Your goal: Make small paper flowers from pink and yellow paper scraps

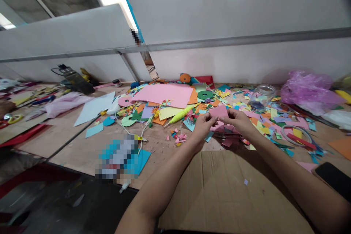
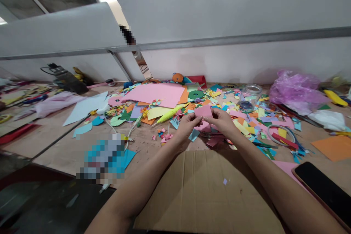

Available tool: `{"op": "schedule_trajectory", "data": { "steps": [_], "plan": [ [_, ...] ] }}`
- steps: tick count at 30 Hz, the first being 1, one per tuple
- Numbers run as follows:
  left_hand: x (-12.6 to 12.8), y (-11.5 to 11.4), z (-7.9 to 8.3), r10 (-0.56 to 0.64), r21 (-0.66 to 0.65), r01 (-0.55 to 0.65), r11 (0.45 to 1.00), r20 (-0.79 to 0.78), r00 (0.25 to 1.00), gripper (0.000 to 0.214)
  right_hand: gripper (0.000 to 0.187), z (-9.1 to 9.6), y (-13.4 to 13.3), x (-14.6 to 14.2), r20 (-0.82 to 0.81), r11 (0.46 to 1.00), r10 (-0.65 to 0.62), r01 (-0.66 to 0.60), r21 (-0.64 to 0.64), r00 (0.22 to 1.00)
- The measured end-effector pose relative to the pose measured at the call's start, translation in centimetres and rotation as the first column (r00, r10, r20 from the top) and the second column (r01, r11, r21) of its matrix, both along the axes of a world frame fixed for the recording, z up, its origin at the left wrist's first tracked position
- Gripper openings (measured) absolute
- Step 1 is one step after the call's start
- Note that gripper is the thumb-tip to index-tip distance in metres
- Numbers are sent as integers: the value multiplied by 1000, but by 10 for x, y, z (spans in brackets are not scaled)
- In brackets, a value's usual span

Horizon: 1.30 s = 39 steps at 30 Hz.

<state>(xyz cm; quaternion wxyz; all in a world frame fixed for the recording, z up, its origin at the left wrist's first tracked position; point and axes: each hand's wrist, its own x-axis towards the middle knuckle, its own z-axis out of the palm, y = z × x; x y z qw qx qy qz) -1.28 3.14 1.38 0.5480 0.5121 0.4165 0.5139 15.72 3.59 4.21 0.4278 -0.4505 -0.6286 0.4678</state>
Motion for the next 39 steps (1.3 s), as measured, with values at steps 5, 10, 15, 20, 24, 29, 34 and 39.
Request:
{"op": "schedule_trajectory", "data": {
  "steps": [5,10,15,20,24,29,34,39],
  "plan": [
    [1,-1,-1,-43,1,43,999,-15,999,41,41,-1,1,1,-92,997,-26,19,-74,995],
    [2,-1,0,-9,-7,9,1000,77,997,40,41,-3,2,1,-122,993,-48,34,-115,991],
    [-1,0,1,-72,32,75,997,-73,995,34,38,-1,3,4,-48,1000,8,-8,3,999],
    [0,-5,3,-118,-12,118,993,-35,992,37,38,0,1,4,-21,1000,-23,22,-16,1000],
    [4,-12,3,-131,-84,133,988,21,991,38,35,2,-2,0,-66,999,-54,54,-3,996],
    [6,-12,0,-75,-113,85,990,85,994,41,34,0,-2,0,-95,999,-43,46,25,995],
    [4,-3,1,49,-144,-19,989,205,978,45,44,-5,2,0,-106,976,-93,111,189,990],
    [6,-2,1,67,-205,10,979,363,929,49,37,-6,-2,-5,81,950,-131,102,295,988]
  ]
}}
